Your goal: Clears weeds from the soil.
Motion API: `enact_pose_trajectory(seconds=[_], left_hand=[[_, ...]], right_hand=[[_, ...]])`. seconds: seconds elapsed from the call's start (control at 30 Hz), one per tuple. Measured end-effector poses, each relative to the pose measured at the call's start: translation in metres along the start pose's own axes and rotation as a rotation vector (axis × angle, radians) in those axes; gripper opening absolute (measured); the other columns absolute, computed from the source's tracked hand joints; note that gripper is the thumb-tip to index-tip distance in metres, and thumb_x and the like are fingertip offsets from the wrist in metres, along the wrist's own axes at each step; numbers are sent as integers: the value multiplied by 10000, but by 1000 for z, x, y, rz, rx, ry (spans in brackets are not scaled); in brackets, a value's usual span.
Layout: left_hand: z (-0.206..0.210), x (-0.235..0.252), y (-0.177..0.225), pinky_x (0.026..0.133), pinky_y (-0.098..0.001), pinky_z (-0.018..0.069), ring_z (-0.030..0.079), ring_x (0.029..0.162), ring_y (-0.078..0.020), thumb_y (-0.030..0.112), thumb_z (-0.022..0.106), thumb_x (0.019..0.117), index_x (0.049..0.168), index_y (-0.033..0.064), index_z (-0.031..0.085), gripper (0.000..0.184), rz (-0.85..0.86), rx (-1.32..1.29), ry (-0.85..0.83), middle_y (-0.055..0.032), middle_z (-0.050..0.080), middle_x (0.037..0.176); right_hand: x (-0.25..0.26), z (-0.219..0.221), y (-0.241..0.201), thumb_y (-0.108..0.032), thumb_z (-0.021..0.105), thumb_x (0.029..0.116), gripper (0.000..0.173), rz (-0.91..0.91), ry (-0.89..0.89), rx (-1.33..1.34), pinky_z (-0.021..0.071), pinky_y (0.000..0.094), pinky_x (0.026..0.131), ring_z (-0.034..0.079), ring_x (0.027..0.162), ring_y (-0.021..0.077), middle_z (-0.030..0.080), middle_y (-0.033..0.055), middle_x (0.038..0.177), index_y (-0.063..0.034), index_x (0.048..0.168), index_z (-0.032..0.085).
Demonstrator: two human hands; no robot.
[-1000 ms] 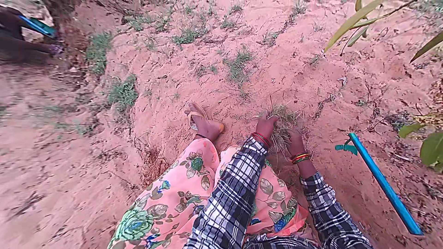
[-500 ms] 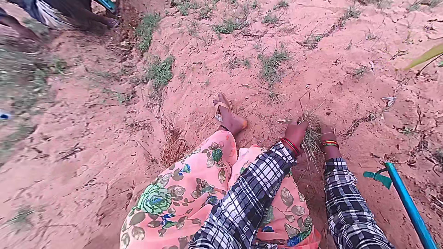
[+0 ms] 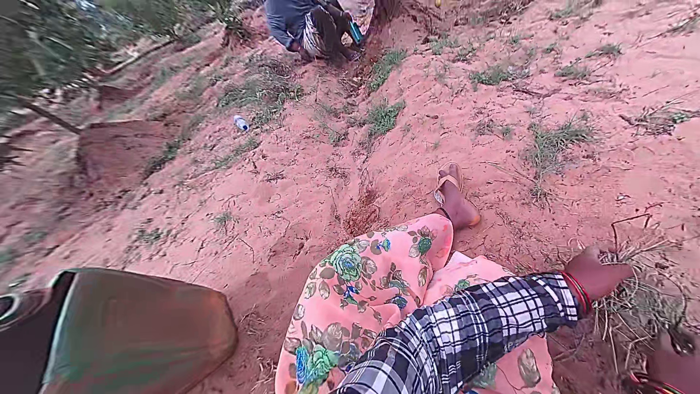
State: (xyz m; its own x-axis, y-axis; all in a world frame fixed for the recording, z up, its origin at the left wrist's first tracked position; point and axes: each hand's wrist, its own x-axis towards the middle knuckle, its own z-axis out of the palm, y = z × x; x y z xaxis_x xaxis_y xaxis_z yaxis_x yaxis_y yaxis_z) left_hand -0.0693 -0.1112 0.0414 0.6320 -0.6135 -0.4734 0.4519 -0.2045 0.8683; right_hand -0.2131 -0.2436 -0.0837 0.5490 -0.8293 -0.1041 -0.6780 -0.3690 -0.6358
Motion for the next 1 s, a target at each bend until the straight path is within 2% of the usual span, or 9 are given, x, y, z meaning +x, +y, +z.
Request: enact_pose_trajectory(seconds=[0.3, 0.47, 0.53, 0.63, 0.7, 0.77, 0.8, 0.87, 1.0], left_hand=[[-3, -1, -3, 1145, -551, 381, 493, 1383, -407, 144, 569, 1063, 1521, -44, 413, 519, -5, 130, -47, -314, 514, 1462], [-3, 0, -6, 1123, -536, 410, 535, 1339, -389, 147, 604, 1042, 1457, -69, 472, 486, 16, 165, -85, -307, 553, 1415], [-4, -1, -7, 1128, -531, 410, 537, 1337, -386, 146, 618, 1034, 1453, -77, 472, 497, 19, 153, -83, -306, 557, 1411], [-4, -1, -7, 1134, -516, 407, 533, 1346, -373, 150, 614, 1040, 1463, -76, 459, 504, 20, 124, -87, -294, 551, 1428], [-4, -1, -6, 1133, -512, 409, 536, 1344, -368, 146, 605, 1044, 1463, -74, 462, 495, 25, 94, -66, -294, 553, 1425], [-7, -2, -4, 1122, -505, 420, 550, 1323, -358, 137, 591, 1048, 1450, -68, 480, 465, 49, 53, -29, -293, 562, 1409], [-9, -3, -1, 1107, -499, 430, 562, 1298, -347, 137, 579, 1053, 1442, -59, 493, 444, 64, 31, -5, -287, 573, 1390], [-10, -2, -5, 1039, -502, 477, 614, 1198, -326, 188, 583, 1057, 1398, -33, 546, 408, 84, 9, 83, -260, 635, 1292], [-17, 6, -16, 921, -433, 548, 648, 1060, -229, 214, 558, 1054, 1391, 13, 534, 393, 181, -175, 248, -170, 653, 1214]], right_hand=[[-30, -27, -49, -322, 449, 1119, 522, -47, 66, 133, 421, 656, 1008, 626, 1130, 522, 628, 406, 1214, 128, 1356, 570], [-41, -25, -52, -188, 505, 1092, 405, -122, 101, 140, 426, 642, 1031, 629, 1168, 519, 640, 395, 1225, 145, 1301, 604], [-49, -29, -54, -253, 498, 1100, 424, -99, 108, 212, 485, 594, 911, 685, 965, 404, 700, 319, 1080, 104, 1285, 630], [-54, -33, -54, -379, 434, 1120, 487, -33, 159, 322, 494, 303, 605, 543, 586, 77, 620, 87, 778, 48, 1211, 650], [-54, -38, -57, -343, 418, 1127, 474, -32, 186, 317, 513, 316, 664, 598, 652, 94, 681, 130, 867, 52, 1254, 647], [-46, -42, -56, -225, 498, 1098, 440, -52, 139, 342, 525, 478, 935, 683, 1004, 308, 663, 302, 1240, 73, 1418, 551], [-42, -44, -56, -158, 531, 1069, 449, -74, 142, 338, 516, 490, 968, 681, 1054, 344, 634, 320, 1308, 72, 1454, 519], [-36, -48, -49, -112, 573, 1017, 421, -114, 218, 333, 564, 392, 802, 688, 857, 240, 678, 268, 1218, 60, 1401, 575], [-27, -55, -32, -186, 585, 1041, 318, -59, 328, 334, 552, 375, 674, 628, 674, 157, 707, 150, 1042, -15, 1301, 647]])
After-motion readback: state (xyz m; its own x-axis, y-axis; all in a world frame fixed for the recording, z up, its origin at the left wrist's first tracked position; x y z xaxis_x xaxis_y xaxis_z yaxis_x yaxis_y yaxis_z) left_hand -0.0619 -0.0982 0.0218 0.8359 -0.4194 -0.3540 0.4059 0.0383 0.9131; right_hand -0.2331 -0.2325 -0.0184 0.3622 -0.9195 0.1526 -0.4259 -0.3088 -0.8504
